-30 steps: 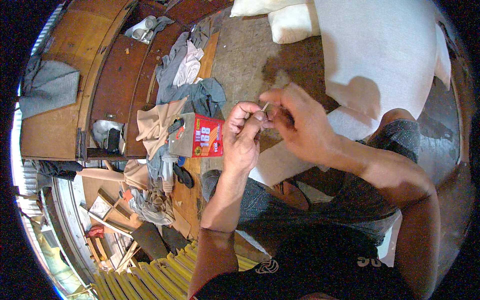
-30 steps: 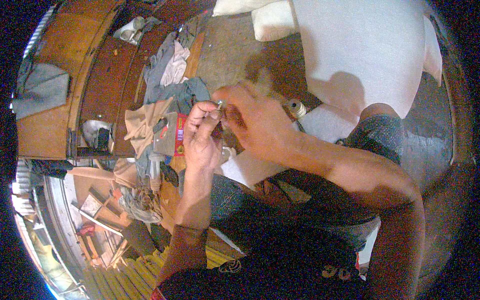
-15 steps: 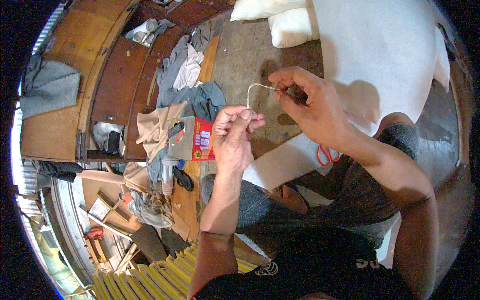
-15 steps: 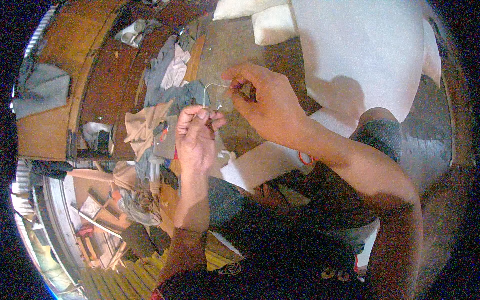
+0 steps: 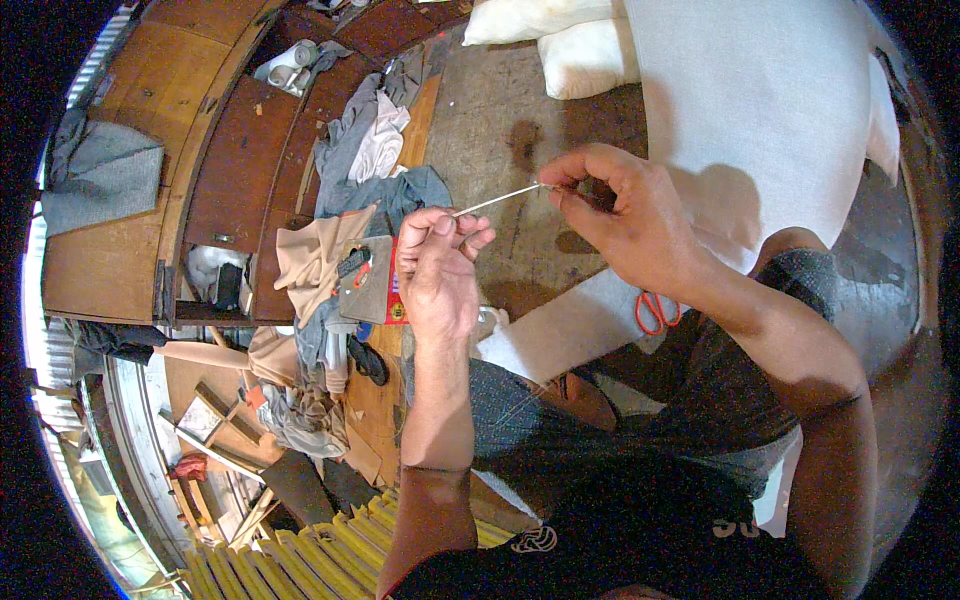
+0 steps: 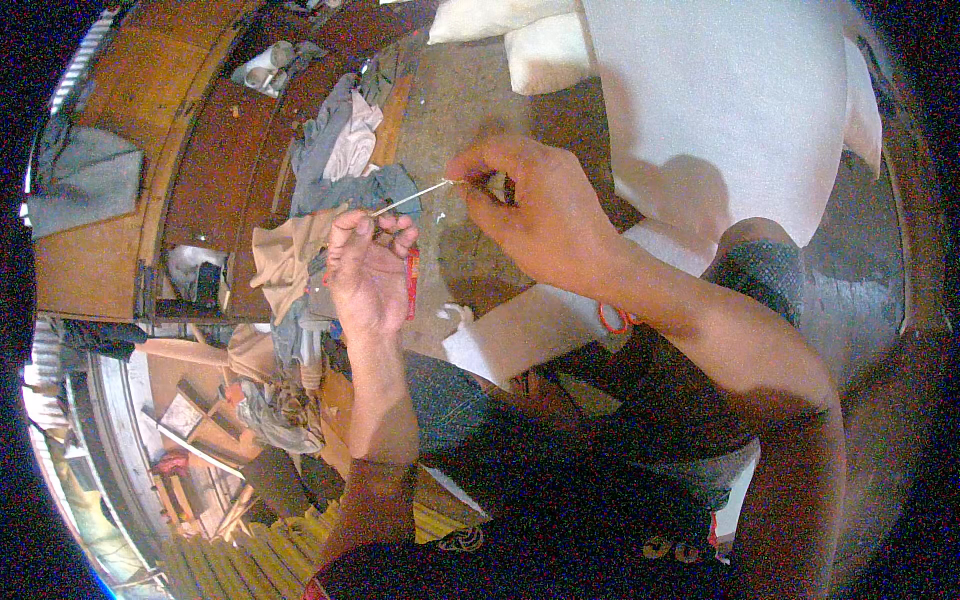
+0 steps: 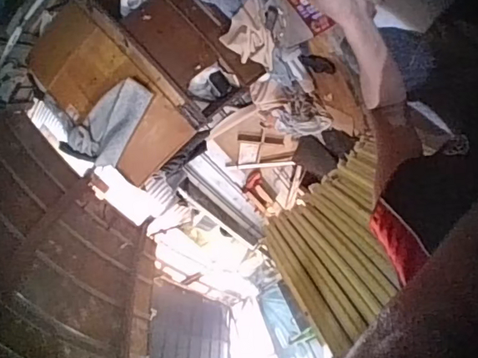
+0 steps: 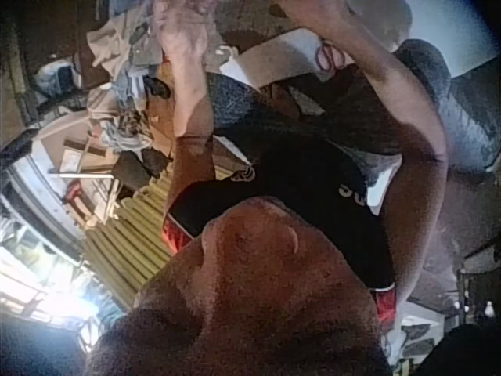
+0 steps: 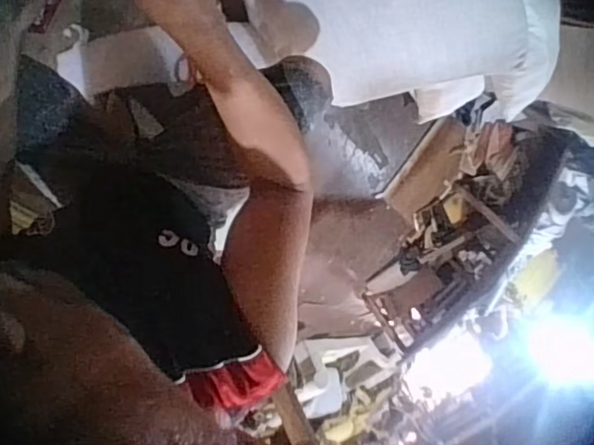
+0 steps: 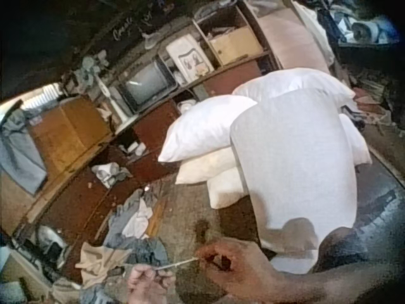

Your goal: The person sits on the floor and threads a needle with white thread, then uses red-handled scissors to cut the thread. They continue to manipulate the thread and needle, preparing for sewing.

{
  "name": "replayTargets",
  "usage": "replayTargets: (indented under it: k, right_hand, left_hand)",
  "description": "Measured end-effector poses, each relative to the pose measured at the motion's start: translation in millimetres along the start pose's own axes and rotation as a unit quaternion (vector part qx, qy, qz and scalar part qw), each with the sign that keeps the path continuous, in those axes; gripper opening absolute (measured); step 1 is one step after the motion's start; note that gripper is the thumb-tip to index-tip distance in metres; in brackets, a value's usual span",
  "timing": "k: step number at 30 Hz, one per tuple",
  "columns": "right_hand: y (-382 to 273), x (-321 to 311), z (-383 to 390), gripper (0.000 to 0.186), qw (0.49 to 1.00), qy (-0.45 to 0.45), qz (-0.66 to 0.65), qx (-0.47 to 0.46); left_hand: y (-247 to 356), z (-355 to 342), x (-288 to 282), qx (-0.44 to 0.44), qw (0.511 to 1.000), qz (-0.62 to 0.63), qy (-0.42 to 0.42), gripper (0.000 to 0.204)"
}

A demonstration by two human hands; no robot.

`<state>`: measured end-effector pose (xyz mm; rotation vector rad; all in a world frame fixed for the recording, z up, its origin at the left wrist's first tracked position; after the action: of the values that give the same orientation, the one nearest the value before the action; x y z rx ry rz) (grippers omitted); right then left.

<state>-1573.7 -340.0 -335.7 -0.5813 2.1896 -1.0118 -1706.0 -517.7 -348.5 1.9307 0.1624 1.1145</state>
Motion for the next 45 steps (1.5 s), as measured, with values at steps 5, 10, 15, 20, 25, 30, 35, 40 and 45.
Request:
replayTargets:
  k: [5,10,15,20,25,30,35,40,45]
  right_hand:
    - [-2.4,-1.7,0.4,0.016,0.999,-0.025,0.005,0.023]
    - [-4.3,-0.2,0.5,0.014,1.0,-0.019,0.015,0.006]
    - [-1.8,4.4,3.4,0.016,0.999,-0.002,0.029,-0.019]
    - [-5.5,7.4,7.1,0.014,0.998,-0.004,0.046,-0.037]
    - [-8.3,6.3,6.9,0.012,0.999,-0.045,-0.001,0.002]
    - [-9.5,5.6,7.3,0.012,0.998,-0.058,-0.021,-0.002]
    - [-8.2,7.3,7.2,0.015,0.995,-0.085,-0.056,0.019]
    - [-5.4,12.4,8.5,0.016,0.995,-0.077,-0.063,0.009]
    - [-7.1,13.0,10.1,0.018,0.99,-0.111,-0.076,0.041]
  left_hand:
    - [-1.3,-0.5,8.8,-0.065,0.994,0.092,-0.012,0.01]
    - [-5.1,0.9,4.1,-0.1,0.982,0.162,-0.017,0.009]
    - [-6.5,0.2,5.0,-0.089,0.981,0.169,-0.021,0.007]
    - [-6.6,0.7,12.4,-0.086,0.974,0.206,-0.025,0.007]
    - [-7.0,-0.7,5.3,-0.104,0.963,0.25,-0.02,0.01]
    - [-9.0,-2.1,7.3,-0.12,0.947,0.294,-0.049,0.014]
    - [-9.6,1.2,10.0,-0.136,0.938,0.319,-0.023,0.016]
    - [-13.9,3.9,12.2,-0.14,0.937,0.317,-0.042,0.015]
    - [-19.3,6.1,19.3,-0.161,0.934,0.314,-0.051,0.013]
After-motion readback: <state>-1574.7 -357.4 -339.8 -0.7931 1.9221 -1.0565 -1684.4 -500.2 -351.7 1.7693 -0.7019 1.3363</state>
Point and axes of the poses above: each hand's wrist, its own z-axis away from the middle knuckle, its own x-axis out of the palm, y = z × x, the point moved 5 cm from there along -z, towards the middle knuckle, and after that the axes turned 14 degrees about z, right-handed, at the moved point
